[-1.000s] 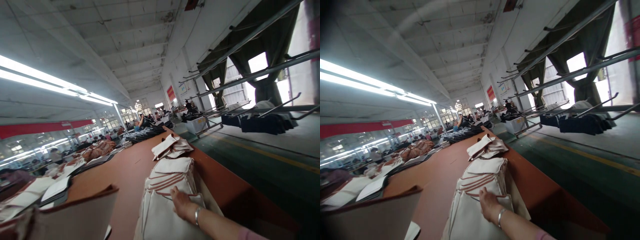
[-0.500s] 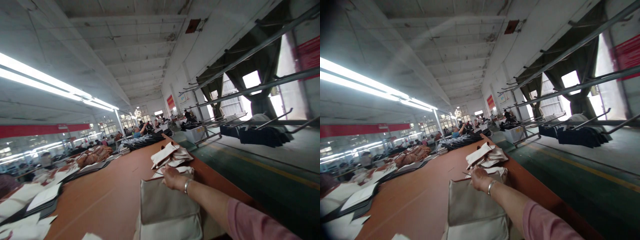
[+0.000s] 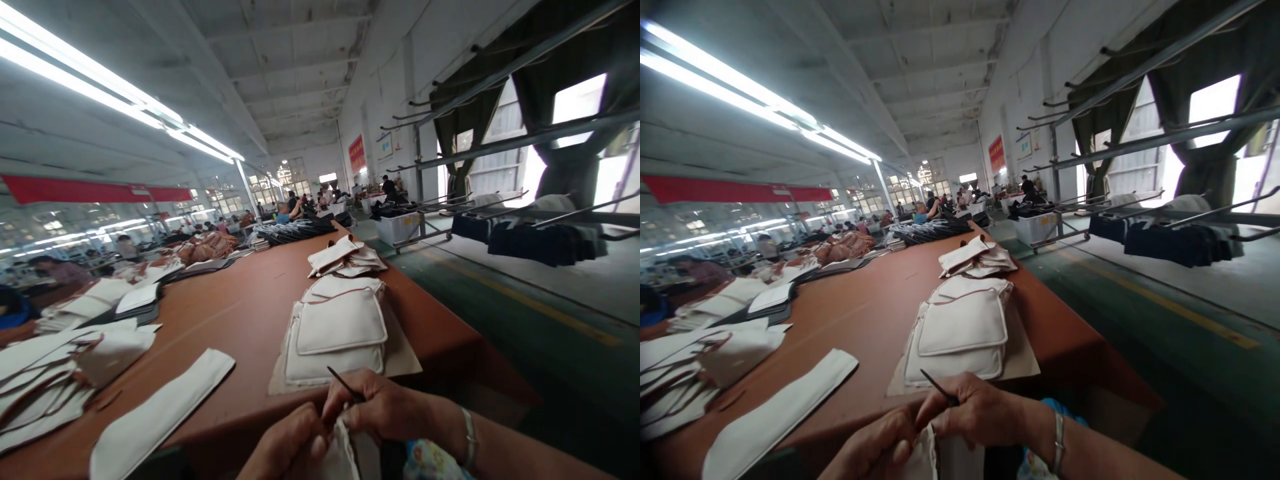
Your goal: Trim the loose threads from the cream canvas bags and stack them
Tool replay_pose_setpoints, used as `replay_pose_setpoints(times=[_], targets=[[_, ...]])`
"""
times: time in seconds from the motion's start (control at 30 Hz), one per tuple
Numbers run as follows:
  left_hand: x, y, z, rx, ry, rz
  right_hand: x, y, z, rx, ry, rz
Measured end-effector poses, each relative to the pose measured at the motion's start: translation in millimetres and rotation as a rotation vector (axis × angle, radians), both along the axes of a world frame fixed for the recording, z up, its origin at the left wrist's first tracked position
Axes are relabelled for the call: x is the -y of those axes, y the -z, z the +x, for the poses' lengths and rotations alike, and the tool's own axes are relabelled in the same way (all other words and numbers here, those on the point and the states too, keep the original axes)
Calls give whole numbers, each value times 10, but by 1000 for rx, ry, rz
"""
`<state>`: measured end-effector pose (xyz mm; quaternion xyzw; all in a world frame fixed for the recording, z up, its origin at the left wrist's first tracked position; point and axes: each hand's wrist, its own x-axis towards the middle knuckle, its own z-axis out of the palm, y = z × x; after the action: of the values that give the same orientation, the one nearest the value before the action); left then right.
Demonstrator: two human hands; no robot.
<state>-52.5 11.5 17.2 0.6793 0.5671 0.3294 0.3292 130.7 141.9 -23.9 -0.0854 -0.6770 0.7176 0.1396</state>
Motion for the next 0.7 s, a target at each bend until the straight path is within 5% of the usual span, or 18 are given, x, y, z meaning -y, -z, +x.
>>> replay_pose_setpoints(times=[0.17,0.37,0.43,0.6,0.7], targets=[[70,-15,163,65,-116,-127,167,139,133,30,16,-108],[164,-144,291,314,-46,-360,376,-55,369,-18,225,280],[182,-142,323,310,-44,-358,436,-128,423,-7,232,299],[114,-180,358,242,-33,-249,550,-173,401,-110,133,-37],[35,-284,349,114,-49,-144,525,-170,348,-145,267,185]])
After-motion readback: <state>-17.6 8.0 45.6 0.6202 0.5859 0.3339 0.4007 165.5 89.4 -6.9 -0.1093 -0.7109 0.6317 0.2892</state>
